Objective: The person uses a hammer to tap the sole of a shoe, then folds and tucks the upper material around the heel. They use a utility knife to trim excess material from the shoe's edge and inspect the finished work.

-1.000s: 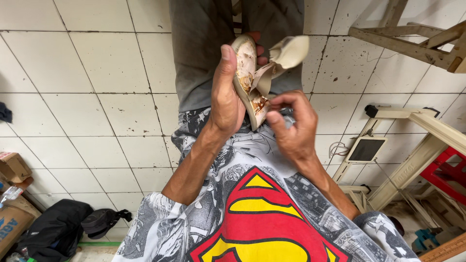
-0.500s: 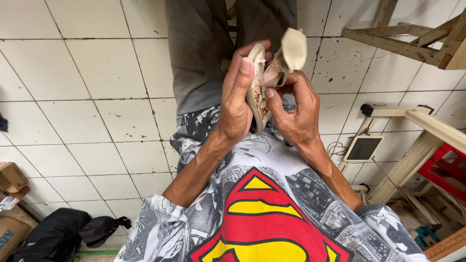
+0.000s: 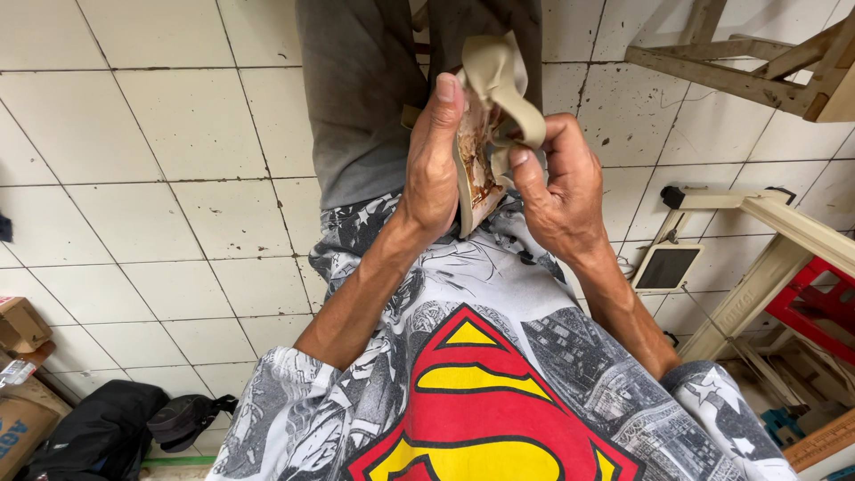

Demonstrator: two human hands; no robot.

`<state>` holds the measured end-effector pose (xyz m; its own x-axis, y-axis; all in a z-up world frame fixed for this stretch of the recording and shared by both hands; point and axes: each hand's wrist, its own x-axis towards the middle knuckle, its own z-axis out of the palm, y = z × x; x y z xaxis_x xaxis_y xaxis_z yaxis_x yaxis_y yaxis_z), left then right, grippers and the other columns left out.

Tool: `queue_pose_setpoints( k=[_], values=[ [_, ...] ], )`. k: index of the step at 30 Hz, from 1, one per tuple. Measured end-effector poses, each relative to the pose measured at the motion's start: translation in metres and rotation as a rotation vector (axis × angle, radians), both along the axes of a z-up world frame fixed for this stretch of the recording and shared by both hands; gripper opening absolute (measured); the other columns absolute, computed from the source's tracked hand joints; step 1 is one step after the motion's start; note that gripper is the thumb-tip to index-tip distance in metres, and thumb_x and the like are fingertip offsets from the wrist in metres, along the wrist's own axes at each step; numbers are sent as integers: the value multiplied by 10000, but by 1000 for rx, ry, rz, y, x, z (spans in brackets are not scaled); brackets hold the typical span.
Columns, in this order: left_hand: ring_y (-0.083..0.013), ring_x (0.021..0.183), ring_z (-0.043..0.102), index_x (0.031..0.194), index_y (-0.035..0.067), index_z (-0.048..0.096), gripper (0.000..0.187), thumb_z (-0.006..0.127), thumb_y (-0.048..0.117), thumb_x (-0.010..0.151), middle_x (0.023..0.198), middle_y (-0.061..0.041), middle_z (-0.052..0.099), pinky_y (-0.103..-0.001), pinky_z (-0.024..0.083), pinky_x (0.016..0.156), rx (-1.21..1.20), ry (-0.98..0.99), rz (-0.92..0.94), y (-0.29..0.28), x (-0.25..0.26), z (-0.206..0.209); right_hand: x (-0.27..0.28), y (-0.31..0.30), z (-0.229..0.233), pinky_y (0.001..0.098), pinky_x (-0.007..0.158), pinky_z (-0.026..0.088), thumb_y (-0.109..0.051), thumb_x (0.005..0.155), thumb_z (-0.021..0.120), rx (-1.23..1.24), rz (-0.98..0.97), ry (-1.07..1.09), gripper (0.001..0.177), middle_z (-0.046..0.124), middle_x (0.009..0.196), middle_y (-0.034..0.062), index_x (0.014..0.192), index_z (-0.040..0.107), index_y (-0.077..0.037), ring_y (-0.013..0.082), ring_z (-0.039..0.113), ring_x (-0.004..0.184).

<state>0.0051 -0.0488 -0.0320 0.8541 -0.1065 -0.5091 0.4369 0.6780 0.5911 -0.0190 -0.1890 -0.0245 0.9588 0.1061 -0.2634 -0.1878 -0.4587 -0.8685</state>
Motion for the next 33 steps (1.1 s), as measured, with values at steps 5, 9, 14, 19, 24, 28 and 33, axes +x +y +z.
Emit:
queue_pose_setpoints(
  k=[5,9,14,19,24,28,33],
  values=[
    [-151,974,626,1160,61,588,530,367,513,996,1056,-50,654,-276,526,869,158,-57,-69,-1,-4,-9,5,-3,0,258,580,383,-202,1004,487,199,39,124,162,497,830,20,1003,447,-45,110,427,679],
    [-224,1038,618,1248,23,559,700,455,593,855,1166,-148,637,-335,555,814,40,100,-67,-1,-5,-22,14,-25,35,325,653,498,-193,901,632,739,-280,94,226,552,859,77,1027,525,-39,171,531,698],
    [-170,965,603,1287,19,572,750,453,622,857,1241,-103,613,-294,484,895,0,136,-53,16,3,-26,8,-91,62,288,905,574,-373,937,606,842,-290,37,249,554,750,-42,808,598,-160,100,594,746],
    [-217,817,614,1196,23,634,760,457,653,810,979,-120,644,-309,496,623,-264,248,-48,33,27,-35,-3,-131,7,433,872,674,47,1076,491,219,-529,-94,150,534,1012,66,1023,446,-86,174,600,894],
    [-236,847,653,1206,11,620,720,463,623,862,981,-118,650,-379,532,644,-534,296,-85,41,30,-35,-29,-155,-76,375,835,510,5,1060,465,-316,-234,-6,198,599,1108,205,1252,486,46,283,594,943],
    [-250,890,670,1222,24,610,696,464,612,878,1013,-135,674,-401,541,689,-587,399,-137,40,21,-17,-44,-139,-79,471,877,461,-68,1029,425,-480,-116,154,469,528,1348,294,1464,301,60,392,570,1106],
    [-219,927,665,1258,23,595,723,499,605,841,1021,-114,677,-453,584,729,-552,471,-175,34,14,-14,-12,-60,-6,349,827,550,-33,1051,507,-136,-50,-15,303,604,1119,231,1321,496,103,260,638,881]
  ],
)
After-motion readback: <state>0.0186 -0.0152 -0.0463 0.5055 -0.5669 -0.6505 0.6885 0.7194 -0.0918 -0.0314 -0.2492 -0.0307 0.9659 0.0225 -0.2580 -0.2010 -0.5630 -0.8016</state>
